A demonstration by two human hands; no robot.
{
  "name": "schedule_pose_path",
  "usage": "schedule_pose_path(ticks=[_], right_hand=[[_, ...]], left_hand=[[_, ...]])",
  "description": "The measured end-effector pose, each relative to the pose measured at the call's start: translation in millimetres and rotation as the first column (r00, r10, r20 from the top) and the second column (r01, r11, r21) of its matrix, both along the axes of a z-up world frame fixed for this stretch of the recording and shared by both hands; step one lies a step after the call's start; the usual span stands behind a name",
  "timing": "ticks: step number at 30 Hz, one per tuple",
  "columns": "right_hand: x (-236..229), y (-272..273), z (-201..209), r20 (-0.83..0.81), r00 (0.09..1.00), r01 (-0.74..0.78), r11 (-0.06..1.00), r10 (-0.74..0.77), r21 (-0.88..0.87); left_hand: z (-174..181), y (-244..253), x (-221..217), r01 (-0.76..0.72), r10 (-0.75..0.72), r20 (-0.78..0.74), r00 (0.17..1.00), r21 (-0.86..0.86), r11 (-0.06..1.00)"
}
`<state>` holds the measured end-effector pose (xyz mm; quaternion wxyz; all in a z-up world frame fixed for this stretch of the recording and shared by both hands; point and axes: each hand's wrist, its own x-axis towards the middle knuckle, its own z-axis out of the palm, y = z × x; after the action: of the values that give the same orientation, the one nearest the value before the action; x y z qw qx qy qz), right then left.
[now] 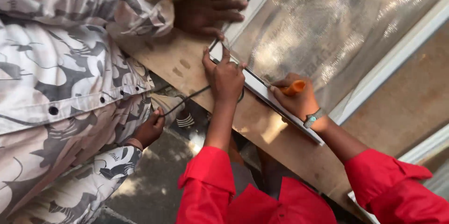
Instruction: Fitting and securing mesh screens into aluminum window frames using a spline and roller tool.
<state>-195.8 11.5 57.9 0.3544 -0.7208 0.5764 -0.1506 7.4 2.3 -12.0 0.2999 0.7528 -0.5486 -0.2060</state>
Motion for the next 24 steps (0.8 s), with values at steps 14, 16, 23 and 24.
schedule_pose_path(ticks=[14, 16, 23, 24], right_hand=[[15.2, -12.1, -0.5, -0.099, 0.994, -0.068, 0.985, 0.052, -0.158], [8.5, 0.3, 4.7, -0.051, 0.999, -0.006, 0.996, 0.001, -0.088], [13.5, 6.2, 9.6, 0.046, 0.998, 0.039, 0.997, -0.036, -0.068], [14.1, 4.7, 9.1, 0.048, 0.998, 0.046, 0.997, -0.043, -0.068]], left_hand=[[40.9, -0.1, 31.7, 0.203, -0.192, 0.153, 0.969, -0.056, 0.978], [47.5, 14.9, 31.4, 0.279, -0.25, 0.196, 0.948, -0.137, 0.95], [3.7, 13.1, 25.7, 0.406, -0.404, -0.114, 0.908, -0.006, 0.914], [19.0, -5.7, 25.5, 0.413, -0.411, -0.112, 0.905, -0.005, 0.911]])
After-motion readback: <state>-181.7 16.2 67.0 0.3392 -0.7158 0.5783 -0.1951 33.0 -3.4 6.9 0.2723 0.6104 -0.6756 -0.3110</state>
